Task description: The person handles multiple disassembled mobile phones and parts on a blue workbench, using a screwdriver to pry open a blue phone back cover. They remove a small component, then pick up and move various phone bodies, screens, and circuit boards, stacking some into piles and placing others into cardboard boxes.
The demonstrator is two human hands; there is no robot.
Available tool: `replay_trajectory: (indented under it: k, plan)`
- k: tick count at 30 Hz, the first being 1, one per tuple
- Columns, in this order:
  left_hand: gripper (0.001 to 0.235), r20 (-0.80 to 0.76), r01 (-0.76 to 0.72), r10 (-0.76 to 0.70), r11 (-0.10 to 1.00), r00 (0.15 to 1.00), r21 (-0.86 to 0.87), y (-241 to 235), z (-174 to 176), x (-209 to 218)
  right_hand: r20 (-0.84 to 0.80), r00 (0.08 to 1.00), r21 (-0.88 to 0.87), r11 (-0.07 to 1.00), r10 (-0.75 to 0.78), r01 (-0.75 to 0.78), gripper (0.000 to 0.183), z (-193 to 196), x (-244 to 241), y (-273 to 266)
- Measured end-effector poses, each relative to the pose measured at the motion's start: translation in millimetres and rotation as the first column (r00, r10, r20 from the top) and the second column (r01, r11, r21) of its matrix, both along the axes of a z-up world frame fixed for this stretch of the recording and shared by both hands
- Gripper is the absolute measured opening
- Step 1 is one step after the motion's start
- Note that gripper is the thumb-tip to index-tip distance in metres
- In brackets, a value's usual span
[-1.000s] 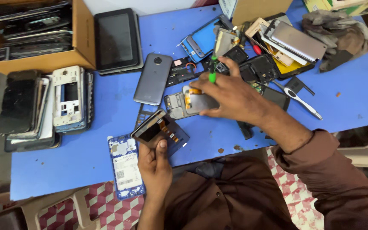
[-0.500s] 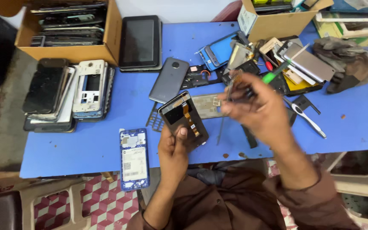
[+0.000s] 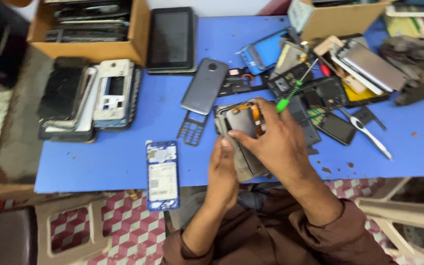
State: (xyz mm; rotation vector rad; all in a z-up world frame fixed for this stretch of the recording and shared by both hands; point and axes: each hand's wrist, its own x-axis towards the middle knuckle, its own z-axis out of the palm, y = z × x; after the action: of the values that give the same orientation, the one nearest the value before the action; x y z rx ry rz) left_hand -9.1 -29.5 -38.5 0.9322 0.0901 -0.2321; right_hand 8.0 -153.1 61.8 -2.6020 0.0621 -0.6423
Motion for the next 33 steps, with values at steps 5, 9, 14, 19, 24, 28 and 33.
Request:
replay_trajectory:
  k: [5,9,14,19,24,28,33]
  plan:
    - [0.050,0.169,-0.086,0.021,0.918,0.985,0.387,-13,5,-3,-0.077,0.997,-0.098,0.994,0.031,-0.039,0.073,15,6,15]
    - [0.038,0.274,-0.134,0.078,0.972,0.959,0.192,-13,19,-8,-0.250,0.968,-0.205,0.976,0.026,-0.079,0.060,21,1,11]
    - [0.032,0.497,-0.336,0.064,0.810,0.865,0.480,6,24,-9,-0.137,0.914,0.601,0.766,0.381,-0.229,0.036,-30,8,-20]
    - [0.027,0.619,-0.346,-0.056,0.788,0.783,0.509,17,19,-1,-0.004,0.907,0.629,0.706,0.421,-0.325,0.028,-103,3,-63]
    - [0.032,0.732,-0.420,-0.182,0.717,0.657,0.556,24,19,3,0.272,0.813,0.685,0.489,0.515,-0.540,0.032,-164,12,-75]
    - [0.034,0.749,-0.436,-0.235,0.690,0.620,0.577,25,19,1,0.397,0.764,0.688,0.386,0.509,-0.615,0.035,-183,16,-86]
    - [0.032,0.776,-0.450,-0.212,0.712,0.594,0.538,25,22,-2,0.400,0.791,0.670,0.441,0.464,-0.597,0.035,-184,2,-79]
